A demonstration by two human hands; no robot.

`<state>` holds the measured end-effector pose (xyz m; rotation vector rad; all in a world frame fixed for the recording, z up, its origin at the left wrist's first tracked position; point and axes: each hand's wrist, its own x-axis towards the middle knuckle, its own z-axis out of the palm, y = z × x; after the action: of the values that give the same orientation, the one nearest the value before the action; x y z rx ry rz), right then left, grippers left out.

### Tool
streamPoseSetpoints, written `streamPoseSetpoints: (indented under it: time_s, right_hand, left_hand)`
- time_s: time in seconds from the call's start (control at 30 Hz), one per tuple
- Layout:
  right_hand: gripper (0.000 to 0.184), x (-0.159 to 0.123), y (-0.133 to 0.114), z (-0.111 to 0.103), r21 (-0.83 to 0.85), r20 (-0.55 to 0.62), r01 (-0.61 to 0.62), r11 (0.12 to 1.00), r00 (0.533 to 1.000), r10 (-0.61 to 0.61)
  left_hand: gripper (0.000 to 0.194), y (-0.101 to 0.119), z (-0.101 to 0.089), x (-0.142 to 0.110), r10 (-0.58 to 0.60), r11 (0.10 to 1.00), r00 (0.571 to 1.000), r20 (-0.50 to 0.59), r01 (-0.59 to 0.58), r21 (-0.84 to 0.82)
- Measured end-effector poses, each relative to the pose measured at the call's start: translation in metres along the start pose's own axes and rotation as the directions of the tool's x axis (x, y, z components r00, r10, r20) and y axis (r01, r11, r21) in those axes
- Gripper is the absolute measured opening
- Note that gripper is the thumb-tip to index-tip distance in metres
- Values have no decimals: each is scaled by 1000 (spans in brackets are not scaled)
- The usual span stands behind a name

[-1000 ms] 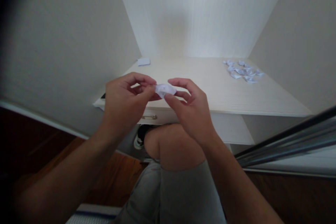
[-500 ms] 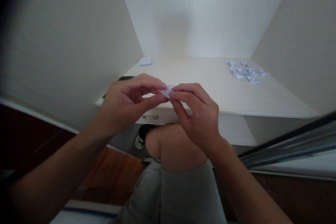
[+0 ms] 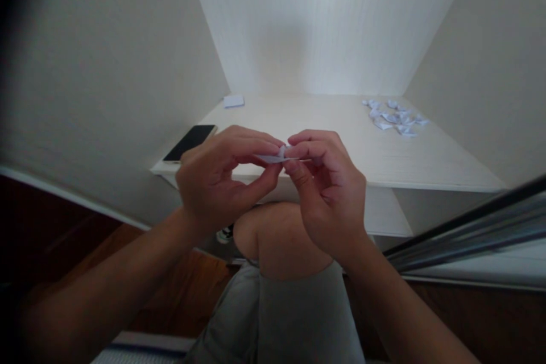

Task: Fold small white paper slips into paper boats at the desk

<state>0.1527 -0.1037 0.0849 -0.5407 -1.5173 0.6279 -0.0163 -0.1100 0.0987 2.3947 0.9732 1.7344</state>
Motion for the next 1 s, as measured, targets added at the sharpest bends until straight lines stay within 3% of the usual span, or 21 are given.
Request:
streamPoseSetpoints:
  time_s: [0.13,0.3,0.53,0.7,1.0]
  right_hand:
    - [3,2,-1,-3,-33,-9,11,999,1000,-11]
    - [2,6,-3,-10,-9,11,25,1000,1000,-25]
    - [4,17,-10,-28,-63,111,-41,997,993,47]
    - [4,23,-14,-38,-71,173,-64,995,982,76]
    - [7,33,-15,-51,-3,318,-236,972,921,225]
  left_hand:
    - [29,0,11,-2,86,996,993,-84,-84,25]
    - [25,-1,15,2,108,994,987,-118,-105,34]
    - [16,-4,18,2,61,992,995,-77,-52,116]
    - [24,0,20,4,51,987,998,-22,-47,156]
    - [26,1,14,8,143,978,990,17,-144,152]
